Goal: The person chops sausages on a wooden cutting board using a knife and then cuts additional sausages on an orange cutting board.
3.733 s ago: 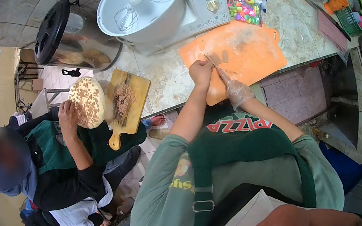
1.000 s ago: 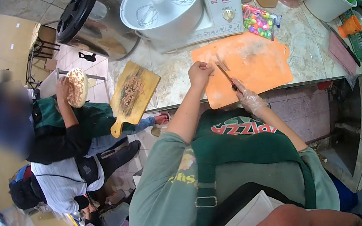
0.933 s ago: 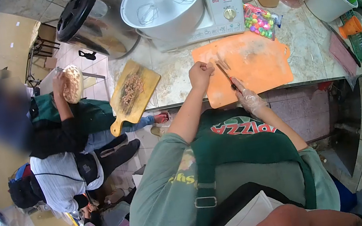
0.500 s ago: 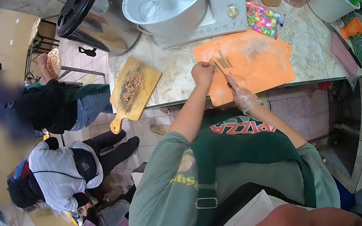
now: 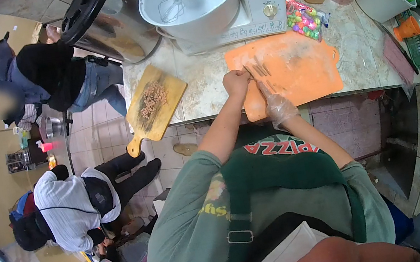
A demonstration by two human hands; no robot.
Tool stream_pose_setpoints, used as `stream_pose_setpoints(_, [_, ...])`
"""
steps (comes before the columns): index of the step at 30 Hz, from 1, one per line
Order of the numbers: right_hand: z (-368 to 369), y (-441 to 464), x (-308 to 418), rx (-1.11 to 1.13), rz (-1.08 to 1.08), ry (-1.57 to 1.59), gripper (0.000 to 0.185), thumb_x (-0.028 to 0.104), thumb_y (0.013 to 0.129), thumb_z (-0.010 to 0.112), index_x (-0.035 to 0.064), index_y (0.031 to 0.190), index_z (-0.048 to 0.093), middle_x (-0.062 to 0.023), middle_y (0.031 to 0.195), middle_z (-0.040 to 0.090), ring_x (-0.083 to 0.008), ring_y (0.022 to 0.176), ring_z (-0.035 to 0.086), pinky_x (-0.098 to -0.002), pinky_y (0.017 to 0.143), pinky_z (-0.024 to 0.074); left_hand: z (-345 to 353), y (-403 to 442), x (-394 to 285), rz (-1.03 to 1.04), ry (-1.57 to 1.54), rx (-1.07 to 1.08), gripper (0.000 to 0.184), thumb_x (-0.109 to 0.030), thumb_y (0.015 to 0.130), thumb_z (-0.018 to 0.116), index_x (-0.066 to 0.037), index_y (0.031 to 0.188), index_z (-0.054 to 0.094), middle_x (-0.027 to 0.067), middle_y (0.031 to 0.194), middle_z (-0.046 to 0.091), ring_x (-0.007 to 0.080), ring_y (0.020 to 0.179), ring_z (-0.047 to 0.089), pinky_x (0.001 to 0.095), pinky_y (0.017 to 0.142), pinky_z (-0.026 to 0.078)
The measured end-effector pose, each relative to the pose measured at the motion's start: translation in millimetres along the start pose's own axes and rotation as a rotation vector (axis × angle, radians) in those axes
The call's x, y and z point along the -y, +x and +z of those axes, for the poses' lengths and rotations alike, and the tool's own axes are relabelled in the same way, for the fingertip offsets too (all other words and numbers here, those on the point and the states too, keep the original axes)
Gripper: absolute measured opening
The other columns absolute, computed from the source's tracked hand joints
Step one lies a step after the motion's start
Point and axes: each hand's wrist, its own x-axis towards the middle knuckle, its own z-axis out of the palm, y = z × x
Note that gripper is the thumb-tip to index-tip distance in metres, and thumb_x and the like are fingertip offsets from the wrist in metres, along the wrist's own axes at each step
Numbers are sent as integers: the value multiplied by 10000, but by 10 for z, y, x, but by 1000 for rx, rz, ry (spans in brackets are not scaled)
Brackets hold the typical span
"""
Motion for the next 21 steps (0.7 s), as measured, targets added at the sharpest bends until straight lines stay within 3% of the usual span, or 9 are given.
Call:
stream_pose_setpoints(4, [-13, -67, -17, 89, 42, -8, 703, 53, 769, 409, 236, 1376, 107, -275, 862, 577, -393, 783, 592, -474, 715, 454, 17, 22, 55, 15, 55, -19, 104, -81, 644, 626, 22, 644, 610, 105, 571, 611, 150, 510, 591, 257, 524, 469])
stream_pose_setpoints(9, [2, -405, -168, 114, 54, -65, 672, 58, 774, 391, 247, 1369, 142, -289, 869, 568, -400, 787, 588, -492, 714, 444, 55, 83, 201, 21, 34, -15, 115, -101, 630, 628, 13, 645, 616, 105, 580, 614, 163, 534, 593, 273, 543, 468])
stream_pose_setpoints(12, [136, -434, -315, 45, 32, -36, 663, 56, 773, 378, 263, 1364, 158, -290, 842, 570, -409, 770, 585, -505, 703, 438, 39, 78, 184, 19, 35, -16, 120, -108, 620, 631, 8, 649, 622, 101, 583, 614, 171, 546, 593, 280, 550, 467])
stream_pose_setpoints(14, [119, -437, -314, -99, -71, 15, 734, 14, 739, 436, 241, 1370, 136, -270, 757, 573, -416, 692, 576, -479, 627, 451, 31, 75, 161, 14, 37, -14, 124, -112, 616, 632, 7, 651, 625, 99, 584, 615, 175, 549, 592, 283, 552, 466])
stream_pose_setpoints(17, [-44, -385, -90, 0, 13, -64, 709, 24, 746, 425, 231, 1367, 154, -264, 758, 575, -405, 684, 578, -473, 626, 449, 37, 77, 169, 16, 40, -8, 132, -115, 614, 634, 10, 654, 629, 100, 585, 615, 173, 548, 594, 283, 556, 468])
stream_pose_setpoints(21, [144, -2, -96, -29, -12, 10, 710, 31, 745, 423, 227, 1368, 146, -261, 753, 577, -386, 675, 586, -472, 622, 449, 31, 79, 147, 12, 7, -1, 115, -84, 626, 634, 25, 661, 626, 106, 594, 619, 164, 546, 598, 270, 534, 465])
